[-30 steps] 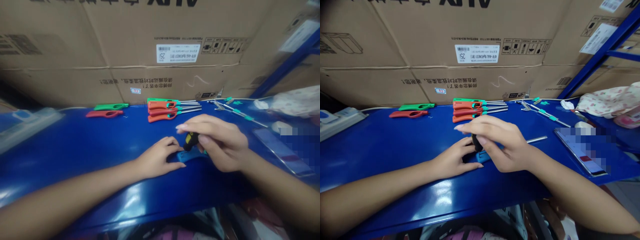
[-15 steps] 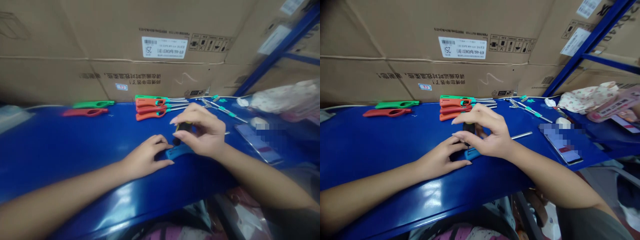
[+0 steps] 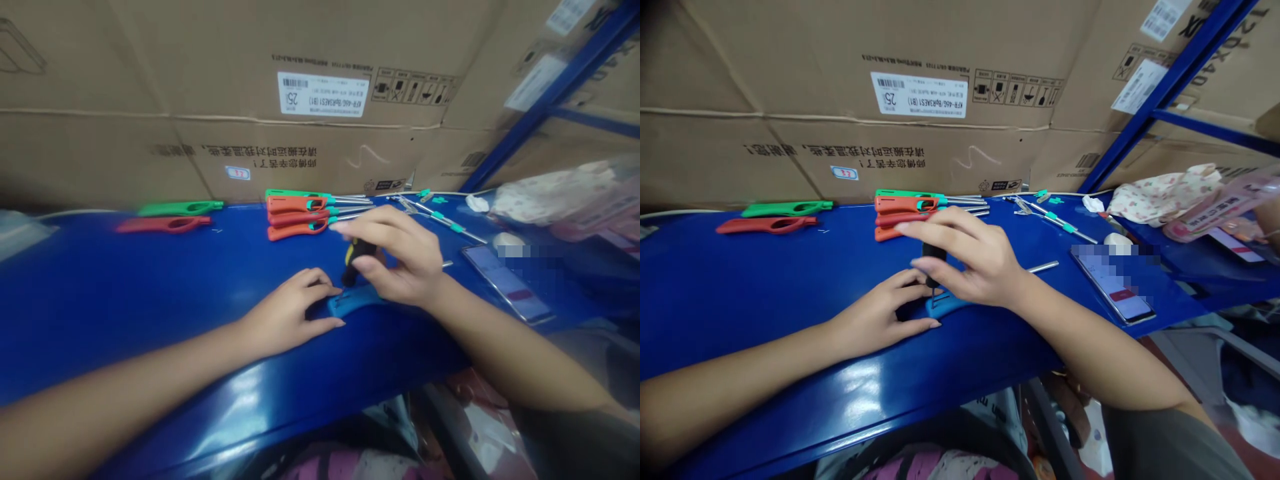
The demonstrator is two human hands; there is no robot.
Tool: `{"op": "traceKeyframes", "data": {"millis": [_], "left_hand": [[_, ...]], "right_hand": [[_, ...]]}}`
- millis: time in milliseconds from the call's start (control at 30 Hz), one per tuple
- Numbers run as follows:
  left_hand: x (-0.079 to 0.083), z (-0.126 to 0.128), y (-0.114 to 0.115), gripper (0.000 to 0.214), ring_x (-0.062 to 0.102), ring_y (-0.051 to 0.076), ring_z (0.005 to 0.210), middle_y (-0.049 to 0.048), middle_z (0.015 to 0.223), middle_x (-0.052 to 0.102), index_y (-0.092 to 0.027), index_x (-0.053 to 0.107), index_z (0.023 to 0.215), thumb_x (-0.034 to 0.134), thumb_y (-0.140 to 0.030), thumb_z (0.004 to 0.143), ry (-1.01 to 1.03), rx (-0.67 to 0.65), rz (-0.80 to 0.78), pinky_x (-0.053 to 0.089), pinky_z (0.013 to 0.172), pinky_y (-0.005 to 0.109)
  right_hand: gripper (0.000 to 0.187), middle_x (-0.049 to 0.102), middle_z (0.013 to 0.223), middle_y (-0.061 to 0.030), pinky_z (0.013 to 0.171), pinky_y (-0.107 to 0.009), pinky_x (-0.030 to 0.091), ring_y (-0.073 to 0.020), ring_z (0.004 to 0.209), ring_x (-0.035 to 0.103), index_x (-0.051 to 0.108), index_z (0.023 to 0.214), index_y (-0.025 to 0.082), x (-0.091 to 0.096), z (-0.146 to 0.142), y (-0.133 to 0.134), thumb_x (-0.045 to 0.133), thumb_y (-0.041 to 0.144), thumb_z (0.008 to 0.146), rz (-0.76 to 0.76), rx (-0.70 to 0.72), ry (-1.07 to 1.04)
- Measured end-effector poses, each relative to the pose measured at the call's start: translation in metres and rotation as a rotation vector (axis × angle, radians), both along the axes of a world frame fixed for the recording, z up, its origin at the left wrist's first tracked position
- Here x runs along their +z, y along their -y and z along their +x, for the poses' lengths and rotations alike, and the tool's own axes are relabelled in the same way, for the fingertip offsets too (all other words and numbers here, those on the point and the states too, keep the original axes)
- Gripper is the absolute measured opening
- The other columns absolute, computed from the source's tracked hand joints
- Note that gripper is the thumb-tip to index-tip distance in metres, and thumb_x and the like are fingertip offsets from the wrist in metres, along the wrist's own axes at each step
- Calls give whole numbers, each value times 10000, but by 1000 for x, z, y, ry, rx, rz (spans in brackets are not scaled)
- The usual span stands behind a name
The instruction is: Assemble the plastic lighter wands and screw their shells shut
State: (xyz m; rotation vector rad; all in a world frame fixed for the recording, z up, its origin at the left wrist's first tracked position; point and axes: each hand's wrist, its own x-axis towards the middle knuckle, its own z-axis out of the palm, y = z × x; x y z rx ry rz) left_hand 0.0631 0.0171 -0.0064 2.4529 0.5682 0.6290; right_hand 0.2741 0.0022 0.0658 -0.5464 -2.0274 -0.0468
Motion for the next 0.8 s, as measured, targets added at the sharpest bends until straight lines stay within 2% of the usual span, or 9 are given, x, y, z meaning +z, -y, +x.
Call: {"op": "traceKeyframes", "data": {"millis": [67, 133, 233, 333, 433, 500, 633, 700, 800], "left_hand": [[0, 0, 0, 392, 596, 225, 1043, 83, 1109, 606, -171, 670, 1203, 705, -415, 899, -4, 0, 0, 519, 957, 377], [0, 0, 0, 405, 593, 238, 1073, 95, 1144, 611, -172, 663, 1222, 695, -422, 905, -10, -5, 5, 514, 973, 392], [-1, -1, 0, 414, 592, 248, 1092, 105, 1182, 609, -172, 654, 1231, 687, -431, 909, -1, -8, 20, 509, 985, 406], [-1, -1, 0, 409, 598, 238, 1062, 97, 1143, 611, -170, 661, 1217, 692, -432, 906, 4, -4, 18, 518, 967, 395], [-1, 0, 0, 406, 598, 242, 1076, 98, 1147, 612, -170, 665, 1214, 695, -429, 903, -6, -4, 10, 515, 974, 396], [-2, 0, 0, 405, 595, 252, 1103, 104, 1177, 615, -174, 665, 1213, 696, -432, 902, -6, -3, 14, 508, 989, 408], [-2, -1, 0, 411, 605, 247, 1081, 100, 1164, 623, -176, 657, 1214, 699, -438, 899, 12, -5, 16, 518, 975, 410], [-2, -1, 0, 403, 608, 234, 1054, 92, 1130, 621, -172, 660, 1203, 703, -430, 897, 17, -6, 2, 525, 964, 400], [0, -1, 0, 393, 608, 222, 1026, 81, 1089, 615, -177, 668, 1198, 713, -419, 891, 18, -2, -18, 532, 949, 392]], "right_hand": [[336, 710, 1085, -92, 818, -352, 566, -177, 932, 667, 608, 1309, 166, 1, -1, 2, 429, 230, 1032, -174, 80, 26], [299, 720, 1038, -73, 791, -334, 567, -163, 874, 665, 637, 1260, 173, 1, -1, 3, 469, 242, 1022, -256, 134, -16], [201, 702, 848, -37, 673, -288, 544, -147, 721, 614, 714, 1044, 173, 2, 0, 3, 725, 297, 885, -65, 60, -45], [226, 717, 918, -65, 725, -302, 553, -168, 809, 649, 701, 1121, 156, 5, 2, 4, 675, 250, 917, 14, 26, 12], [309, 723, 1085, -89, 771, -310, 570, -168, 922, 675, 625, 1281, 150, 8, 1, 8, 488, 192, 1007, -274, 155, 23], [271, 729, 1038, -71, 712, -281, 566, -150, 856, 670, 655, 1233, 160, 9, 1, 8, 539, 206, 993, -369, 201, -5], [210, 704, 848, -34, 694, -289, 553, -152, 757, 619, 740, 1042, 189, 5, 2, 3, 770, 258, 847, -85, 45, -57], [281, 706, 888, -43, 748, -319, 568, -168, 800, 633, 717, 1162, 200, 4, 2, 1, 714, 290, 896, -38, 11, -15], [370, 714, 1040, -61, 727, -311, 583, -150, 813, 657, 584, 1375, 211, 3, 2, 1, 478, 282, 1027, -252, 68, 29]]}}
